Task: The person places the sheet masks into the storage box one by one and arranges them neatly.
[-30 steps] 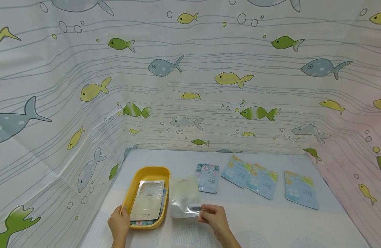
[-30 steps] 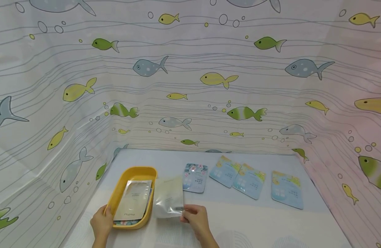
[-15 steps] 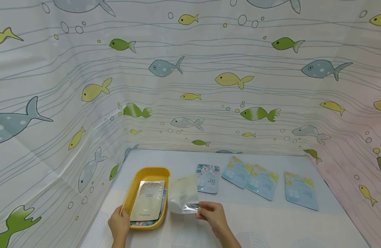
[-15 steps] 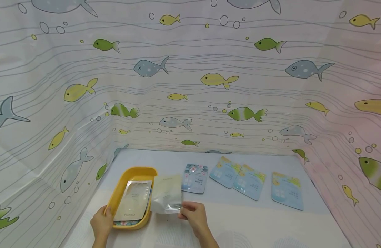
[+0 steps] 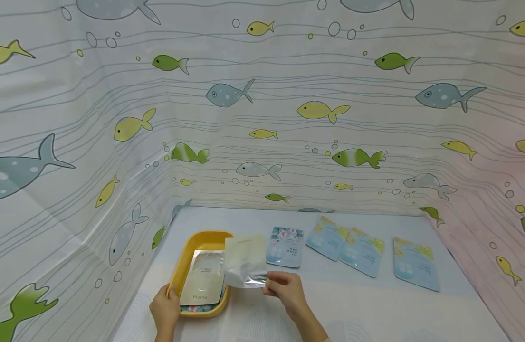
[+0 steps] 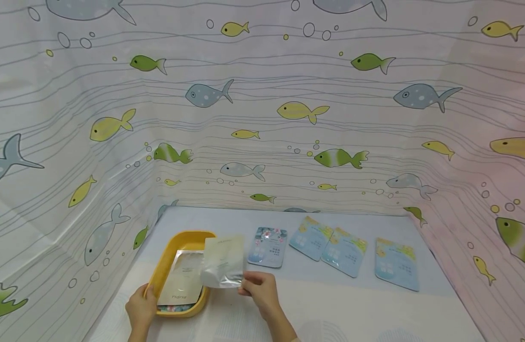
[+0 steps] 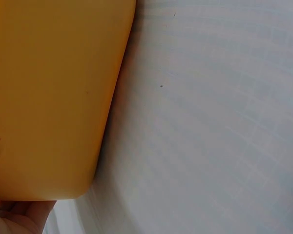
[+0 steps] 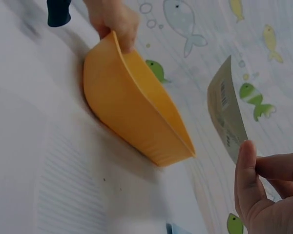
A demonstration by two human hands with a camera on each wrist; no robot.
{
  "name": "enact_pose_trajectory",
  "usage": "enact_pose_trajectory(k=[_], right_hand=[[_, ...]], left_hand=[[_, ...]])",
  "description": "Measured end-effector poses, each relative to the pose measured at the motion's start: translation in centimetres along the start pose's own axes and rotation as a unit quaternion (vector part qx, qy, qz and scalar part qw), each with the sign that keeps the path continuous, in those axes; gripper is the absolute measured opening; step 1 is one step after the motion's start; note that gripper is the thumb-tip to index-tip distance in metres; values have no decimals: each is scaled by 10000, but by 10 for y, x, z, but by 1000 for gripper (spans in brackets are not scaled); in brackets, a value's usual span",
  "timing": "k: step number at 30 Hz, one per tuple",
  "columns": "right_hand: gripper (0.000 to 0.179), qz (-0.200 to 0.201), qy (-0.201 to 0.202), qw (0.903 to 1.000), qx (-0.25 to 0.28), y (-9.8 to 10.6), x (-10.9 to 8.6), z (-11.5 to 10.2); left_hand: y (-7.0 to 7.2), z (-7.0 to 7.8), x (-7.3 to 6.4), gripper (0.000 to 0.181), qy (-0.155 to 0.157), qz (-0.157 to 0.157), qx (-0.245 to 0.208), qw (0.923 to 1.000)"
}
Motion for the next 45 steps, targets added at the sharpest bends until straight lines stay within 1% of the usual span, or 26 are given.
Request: enact_pose_trajectory(k=[8,12,17,23,28,34,37,38,41,44,45], right_hand=[[31,-50,154,9998,115,-13,4,-9],[32,-70,102,9998,155,-21,6,-12],[30,-103,133,9997,197,-31,9,-14],[29,-160,217,9994,232,-43,9,-16],[27,-216,169,9995,177,-51,14,-9],[28,-130,4,9999,75,-59,16,7],[27,-125,145,9998,92,-63,15,10],[25,-188,300,9993,145,-65,15,9],[22,-153,387,9990,159,-69,15,13],[23,-24,194,9998,55,-71,17,21],[24,78,12,10000,-33,-71,18,26]], left_hand=[[2,1,0,22,-87,84,-18,9999],[2,2,1,23,-65,79,-29,9999],[-1,-1,2,23,33,17,20,10000],[-2,-1,3,22,-29,49,11,10000],[-4,-2,3,23,15,21,13,10000],[-3,-1,1,23,-29,48,18,10000],[-3,-1,0,23,-53,64,17,10000],[-2,-1,0,23,-53,69,21,10000],[-2,-2,1,23,-40,75,30,10000],[-2,-3,1,23,-24,54,36,10000],[-3,-2,1,23,-31,51,34,10000]])
Point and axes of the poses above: each hand's wrist, its own x-axis towards the middle knuckle, its own y-axis out of the back of the hand, z = x × y, the point moved 10 cm from there along x, towards the middle knuckle, and after that the axes turned 10 degrees about z, right-handed, at the moved point
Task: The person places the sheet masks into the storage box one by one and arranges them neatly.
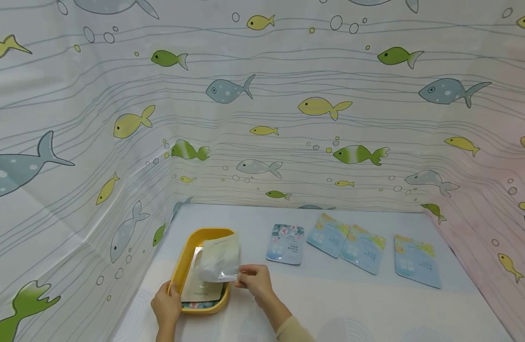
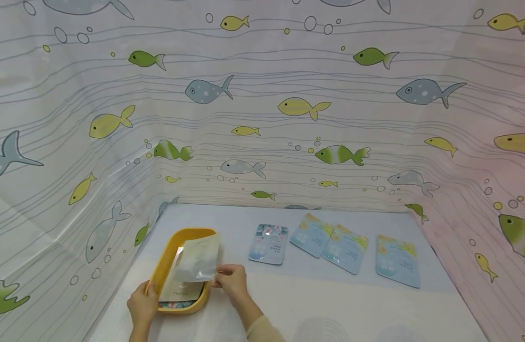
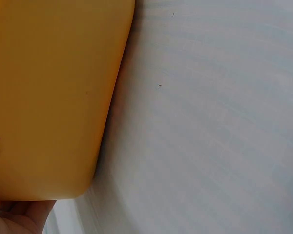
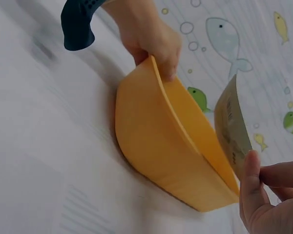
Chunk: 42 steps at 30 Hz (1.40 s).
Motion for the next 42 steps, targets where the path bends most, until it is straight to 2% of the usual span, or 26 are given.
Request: enact_pose_trajectory(k=[3,10,17,21,26,29,32,35,42], right_hand=[[25,92,-139,9998,-132,-2,2,9],[22,176,-117,9993,-323,-8,1,21],[18,244,-168,9982,-524,-13,-7,27],[17,257,-40,9975,-664,-15,-9,27],[14,76,404,9936,-1054,-19,-11,27],[13,-50,927,9844,-1495,-22,-12,24],[12,-114,1412,9711,-1920,-25,-13,19],[11,-134,1723,9612,-2151,-28,-14,16],[11,-124,2248,9458,-2341,-32,-21,7]], left_hand=[[0,2,0,22,-83,39,-34,10000],[4,10,-1,18,-465,337,-171,9982],[3,9,0,19,-407,277,-192,9986],[1,8,1,19,-349,215,-180,9990],[0,6,0,20,-283,110,-160,9994],[1,6,0,21,-268,108,-150,9995],[1,6,0,21,-266,126,-148,9995],[2,5,0,21,-247,102,-134,9996],[3,5,-1,20,-243,116,-127,9996]])
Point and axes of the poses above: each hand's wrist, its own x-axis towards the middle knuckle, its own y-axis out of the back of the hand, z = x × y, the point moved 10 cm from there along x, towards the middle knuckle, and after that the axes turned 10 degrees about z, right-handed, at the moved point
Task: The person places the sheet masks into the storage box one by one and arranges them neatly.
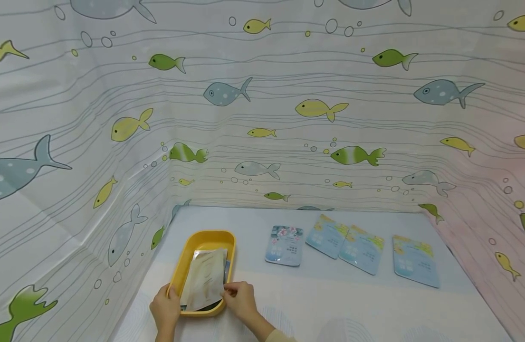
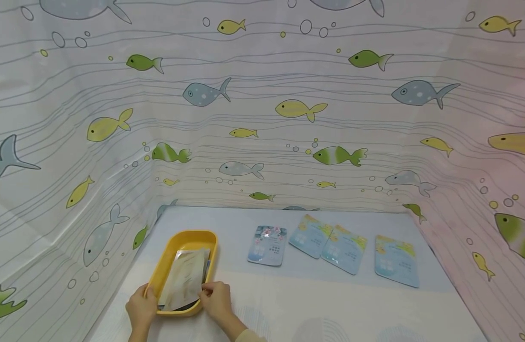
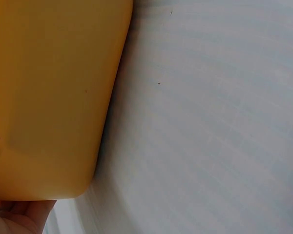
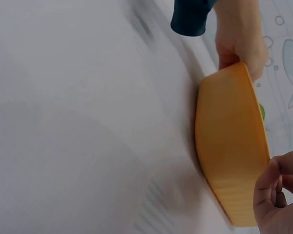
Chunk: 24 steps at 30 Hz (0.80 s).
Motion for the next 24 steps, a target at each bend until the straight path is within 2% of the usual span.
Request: enact_pose_trajectory(k=[7,14,24], right_hand=[[13,-5,371,9989,-295,-2,0,-6],[14,-316,242,9978,-527,-7,-4,-5],[15,-340,354,9982,-355,-6,-6,-3]], left_hand=[[2,2,0,19,-117,91,-11,9999],[2,1,0,20,-128,138,-51,9998],[1,-1,0,20,-146,206,-92,9996]])
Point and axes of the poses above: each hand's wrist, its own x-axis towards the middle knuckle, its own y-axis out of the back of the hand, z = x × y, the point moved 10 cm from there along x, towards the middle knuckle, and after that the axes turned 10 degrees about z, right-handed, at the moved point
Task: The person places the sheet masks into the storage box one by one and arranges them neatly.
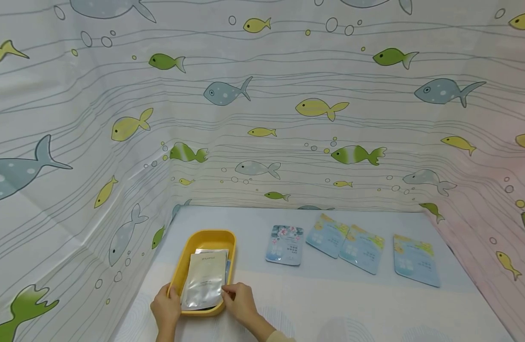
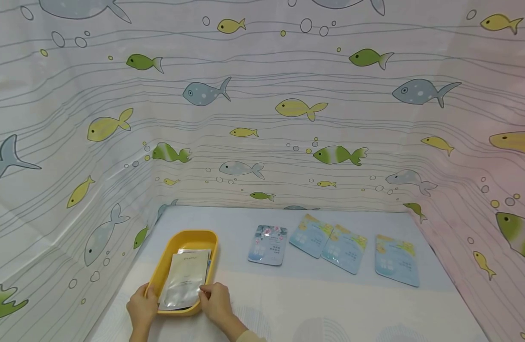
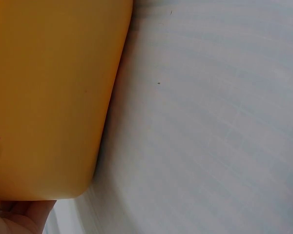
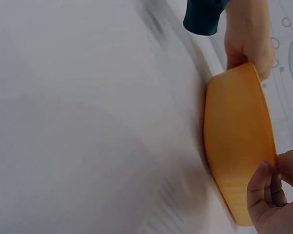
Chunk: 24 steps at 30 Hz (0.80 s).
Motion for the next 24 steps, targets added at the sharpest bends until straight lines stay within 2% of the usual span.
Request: enact_pose_trajectory(k=[6,11,16,24], right_hand=[[27,-490,40,9971,588,2,-5,3],[37,-672,-201,9933,914,23,-4,13],[36,-316,-457,9955,770,68,-1,40],[31,340,-1130,9930,-54,155,-9,90]], left_hand=[[0,2,0,19,-5,5,-6,10000],[1,3,0,19,-16,17,12,10000],[-1,5,0,18,-85,36,-4,10000],[0,1,-1,19,78,-26,42,10000]])
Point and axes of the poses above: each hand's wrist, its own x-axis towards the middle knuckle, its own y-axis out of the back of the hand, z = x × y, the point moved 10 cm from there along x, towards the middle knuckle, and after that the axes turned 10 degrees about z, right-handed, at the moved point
